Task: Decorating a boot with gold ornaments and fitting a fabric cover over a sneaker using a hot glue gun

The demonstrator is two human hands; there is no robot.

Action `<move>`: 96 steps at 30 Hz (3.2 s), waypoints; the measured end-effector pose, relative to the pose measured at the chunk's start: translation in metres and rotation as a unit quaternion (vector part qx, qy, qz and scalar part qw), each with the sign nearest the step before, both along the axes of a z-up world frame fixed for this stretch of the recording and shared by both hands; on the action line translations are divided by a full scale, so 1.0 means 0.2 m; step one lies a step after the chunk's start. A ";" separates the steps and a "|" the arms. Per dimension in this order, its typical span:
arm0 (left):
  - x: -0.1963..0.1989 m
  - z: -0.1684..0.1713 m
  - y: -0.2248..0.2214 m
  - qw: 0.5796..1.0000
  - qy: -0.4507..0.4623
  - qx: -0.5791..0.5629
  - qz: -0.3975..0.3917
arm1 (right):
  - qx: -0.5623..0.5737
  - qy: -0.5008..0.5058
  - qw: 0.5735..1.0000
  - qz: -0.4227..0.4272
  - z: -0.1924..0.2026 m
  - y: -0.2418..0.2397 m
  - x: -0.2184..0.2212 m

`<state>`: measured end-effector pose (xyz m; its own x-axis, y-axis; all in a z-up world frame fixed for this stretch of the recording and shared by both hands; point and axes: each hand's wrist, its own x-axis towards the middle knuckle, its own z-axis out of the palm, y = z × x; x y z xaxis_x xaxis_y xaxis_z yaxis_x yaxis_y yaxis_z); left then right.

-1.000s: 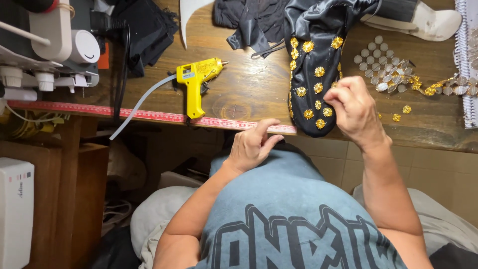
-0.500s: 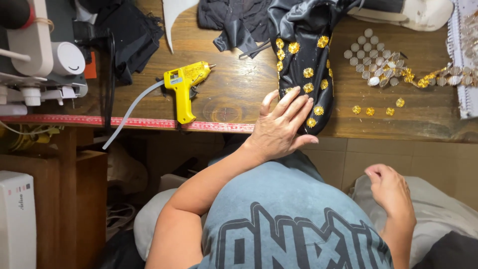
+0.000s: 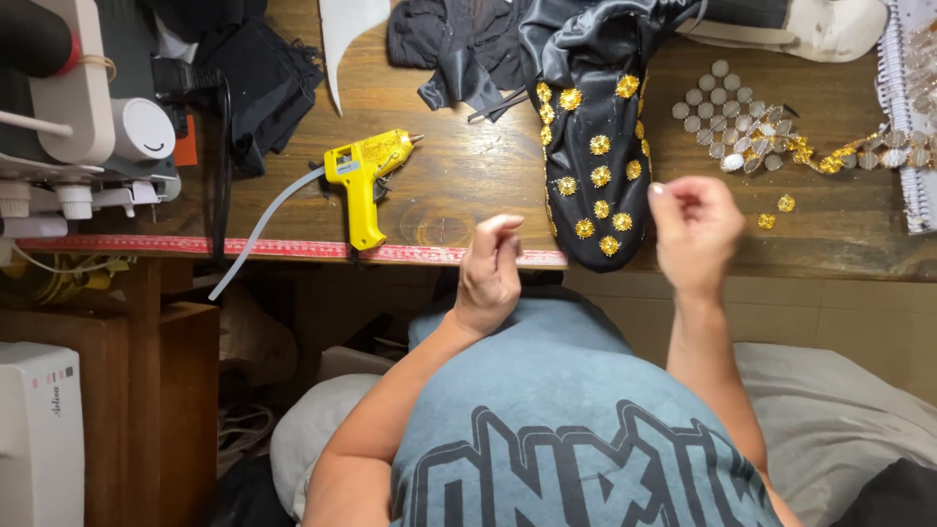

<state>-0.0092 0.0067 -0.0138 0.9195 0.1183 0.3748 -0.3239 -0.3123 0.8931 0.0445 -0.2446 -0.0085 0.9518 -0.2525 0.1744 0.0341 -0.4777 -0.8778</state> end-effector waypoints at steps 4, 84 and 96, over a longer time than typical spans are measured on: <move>-0.14 -0.07 0.06 0.997 0.051 -0.032 -0.055 | 0.035 -0.027 0.999 -0.009 -0.02 -0.11 -0.16; -0.10 0.57 1.50 0.966 -0.218 0.123 -0.059 | -0.099 0.094 0.979 0.152 0.19 1.59 -0.06; -0.03 0.93 0.95 0.829 -0.421 0.192 -0.313 | 0.228 -0.012 0.973 -0.018 0.39 0.90 -0.22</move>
<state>-0.0160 0.1976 0.1725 0.1483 -0.5605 0.8148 -0.9884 -0.0556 0.1417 0.0014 -0.0648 0.0701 0.9378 -0.3422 0.0592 0.0484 -0.0399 -0.9980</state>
